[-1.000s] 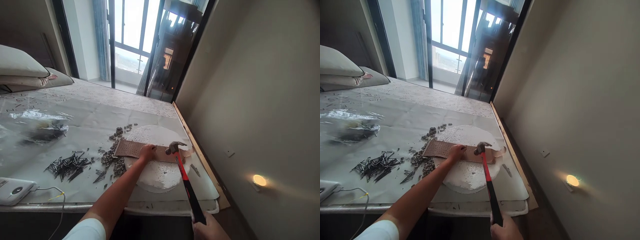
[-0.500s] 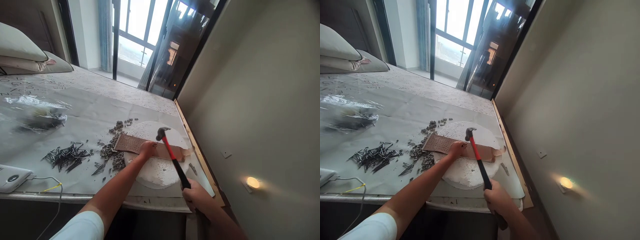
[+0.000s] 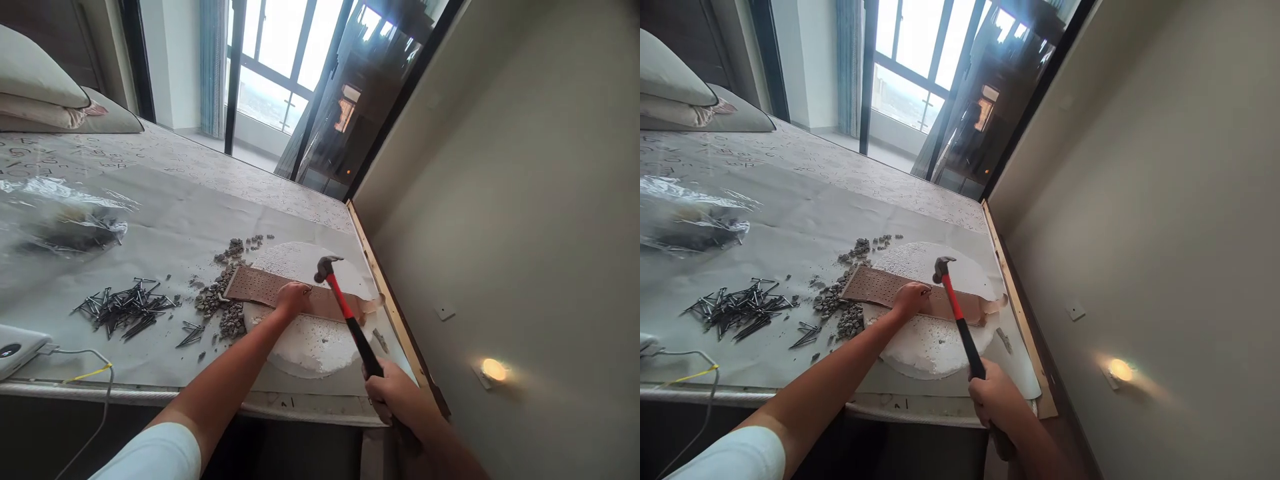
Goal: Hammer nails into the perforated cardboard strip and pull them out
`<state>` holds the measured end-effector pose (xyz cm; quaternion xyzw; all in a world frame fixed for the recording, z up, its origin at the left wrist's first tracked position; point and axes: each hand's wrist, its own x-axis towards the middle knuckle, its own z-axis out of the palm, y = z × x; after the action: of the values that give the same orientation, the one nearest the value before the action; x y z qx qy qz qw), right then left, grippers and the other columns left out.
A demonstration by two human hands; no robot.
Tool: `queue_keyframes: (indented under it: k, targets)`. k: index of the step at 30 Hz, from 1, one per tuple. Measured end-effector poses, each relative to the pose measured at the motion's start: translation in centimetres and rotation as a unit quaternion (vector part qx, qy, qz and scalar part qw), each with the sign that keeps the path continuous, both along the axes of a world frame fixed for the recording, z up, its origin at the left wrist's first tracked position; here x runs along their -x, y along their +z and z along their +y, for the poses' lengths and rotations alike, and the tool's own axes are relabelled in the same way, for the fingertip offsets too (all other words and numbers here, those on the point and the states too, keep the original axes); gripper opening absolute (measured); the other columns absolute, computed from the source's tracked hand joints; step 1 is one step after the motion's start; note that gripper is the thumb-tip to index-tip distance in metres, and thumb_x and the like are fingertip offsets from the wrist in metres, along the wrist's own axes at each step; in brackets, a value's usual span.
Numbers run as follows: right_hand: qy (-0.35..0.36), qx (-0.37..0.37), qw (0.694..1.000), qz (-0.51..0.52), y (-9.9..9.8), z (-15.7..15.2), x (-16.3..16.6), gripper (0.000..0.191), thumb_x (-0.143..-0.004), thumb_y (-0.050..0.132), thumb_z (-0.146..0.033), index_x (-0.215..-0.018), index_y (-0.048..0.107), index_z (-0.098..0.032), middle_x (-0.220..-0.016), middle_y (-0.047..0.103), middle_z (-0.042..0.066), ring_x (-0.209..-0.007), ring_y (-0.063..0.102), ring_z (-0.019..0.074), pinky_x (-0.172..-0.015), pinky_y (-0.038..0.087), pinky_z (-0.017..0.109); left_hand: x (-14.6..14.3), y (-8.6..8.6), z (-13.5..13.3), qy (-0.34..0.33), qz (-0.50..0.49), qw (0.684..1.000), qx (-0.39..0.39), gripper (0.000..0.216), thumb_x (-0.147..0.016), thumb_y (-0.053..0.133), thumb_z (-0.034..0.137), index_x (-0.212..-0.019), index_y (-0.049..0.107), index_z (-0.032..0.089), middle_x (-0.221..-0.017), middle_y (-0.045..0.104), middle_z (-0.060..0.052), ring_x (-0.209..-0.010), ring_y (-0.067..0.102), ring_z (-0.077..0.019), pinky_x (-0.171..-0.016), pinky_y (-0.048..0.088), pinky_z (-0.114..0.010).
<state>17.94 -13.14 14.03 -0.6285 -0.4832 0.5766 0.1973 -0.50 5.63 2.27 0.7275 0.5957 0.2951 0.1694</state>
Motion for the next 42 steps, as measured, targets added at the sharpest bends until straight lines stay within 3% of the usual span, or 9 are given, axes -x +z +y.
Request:
queue_keyframes:
  k: [4,10,14,19,24,29,35,39,42]
  targets:
    - [-0.034,-0.018,0.999,0.010,0.2,0.2,-0.3,0.016,-0.057,0.042,-0.019,-0.070,0.033,-0.023,-0.039,0.027,-0.013,-0.031,0.023,0.0054,-0.033,0.022,0.020,0.0,-0.2,0.1,0.001,0.006,1.000,0.002,0.024,-0.081,0.050,0.033,-0.081,0.072,0.022,-0.089,0.069,-0.006,-0.086,0.059,-0.0195,-0.074,0.042,-0.027]
    - [-0.003,0.004,1.000,-0.014,-0.7,0.3,0.0,0.017,-0.054,0.041,-0.017,-0.065,0.030,-0.024,-0.039,0.026,-0.012,-0.030,0.025,0.0057,-0.031,0.022,0.020,0.1,-0.1,-0.1,0.003,-0.004,1.000,0.008,0.023,-0.081,0.050,0.030,-0.079,0.072,0.022,-0.086,0.069,-0.006,-0.086,0.059,-0.0195,-0.075,0.042,-0.027]
    - [-0.019,-0.016,1.000,0.014,-0.4,0.4,-0.2,0.018,-0.056,0.042,-0.016,-0.068,0.031,-0.023,-0.039,0.026,-0.012,-0.031,0.023,0.0054,-0.032,0.022,0.020,0.2,0.1,-0.2,0.002,-0.011,1.000,0.029,0.023,-0.081,0.051,0.032,-0.081,0.072,0.022,-0.089,0.069,-0.006,-0.087,0.059,-0.0196,-0.075,0.042,-0.027]
    - [-0.021,0.016,1.000,0.006,-0.6,0.4,0.1,0.019,-0.054,0.040,-0.015,-0.066,0.029,-0.024,-0.038,0.026,-0.012,-0.030,0.023,0.0056,-0.031,0.020,0.020,0.1,0.2,-0.2,0.007,-0.004,1.000,0.019,0.024,-0.081,0.050,0.030,-0.084,0.072,0.021,-0.090,0.069,-0.007,-0.088,0.059,-0.0201,-0.076,0.042,-0.027]
    - [-0.058,-0.044,0.997,0.006,-1.1,0.5,-0.1,0.017,-0.056,0.042,-0.018,-0.067,0.030,-0.023,-0.038,0.026,-0.013,-0.030,0.023,0.0052,-0.031,0.022,0.020,0.1,0.0,-0.1,-0.005,0.018,1.000,0.003,0.026,-0.082,0.048,0.030,-0.078,0.072,0.020,-0.086,0.069,-0.007,-0.084,0.060,-0.0198,-0.074,0.043,-0.027]
    - [-0.012,-0.006,1.000,-0.028,-1.9,0.5,-0.2,0.017,-0.055,0.041,-0.015,-0.065,0.030,-0.023,-0.039,0.027,-0.012,-0.029,0.027,0.0059,-0.029,0.023,0.020,0.1,-0.1,-0.1,0.006,0.024,1.000,-0.007,0.025,-0.081,0.050,0.030,-0.075,0.072,0.021,-0.082,0.069,-0.006,-0.084,0.059,-0.0192,-0.075,0.042,-0.026]
    - [-0.065,-0.042,0.997,-0.003,-1.3,0.5,0.2,0.017,-0.057,0.042,-0.016,-0.070,0.033,-0.023,-0.039,0.026,-0.013,-0.030,0.023,0.0052,-0.030,0.022,0.019,0.0,-0.1,0.1,0.002,0.057,0.998,0.005,0.025,-0.080,0.049,0.028,-0.079,0.072,0.021,-0.087,0.069,-0.006,-0.084,0.059,-0.0185,-0.076,0.042,-0.027]
    - [-0.024,0.000,1.000,-0.009,-1.6,0.7,0.5,0.018,-0.055,0.041,-0.014,-0.065,0.029,-0.023,-0.036,0.025,-0.012,-0.028,0.024,0.0058,-0.029,0.020,0.020,0.1,-0.1,0.1,0.007,0.070,0.998,-0.005,0.026,-0.081,0.048,0.027,-0.080,0.073,0.020,-0.085,0.069,-0.007,-0.083,0.060,-0.0187,-0.073,0.042,-0.027]
    - [-0.029,-0.029,0.999,0.030,-1.6,0.7,0.4,0.017,-0.057,0.043,-0.014,-0.066,0.030,-0.023,-0.039,0.025,-0.012,-0.030,0.023,0.0046,-0.030,0.022,0.019,0.2,0.1,-0.1,0.000,0.071,0.997,-0.005,0.026,-0.082,0.047,0.027,-0.081,0.073,0.019,-0.085,0.069,-0.007,-0.082,0.060,-0.0188,-0.071,0.043,-0.027]
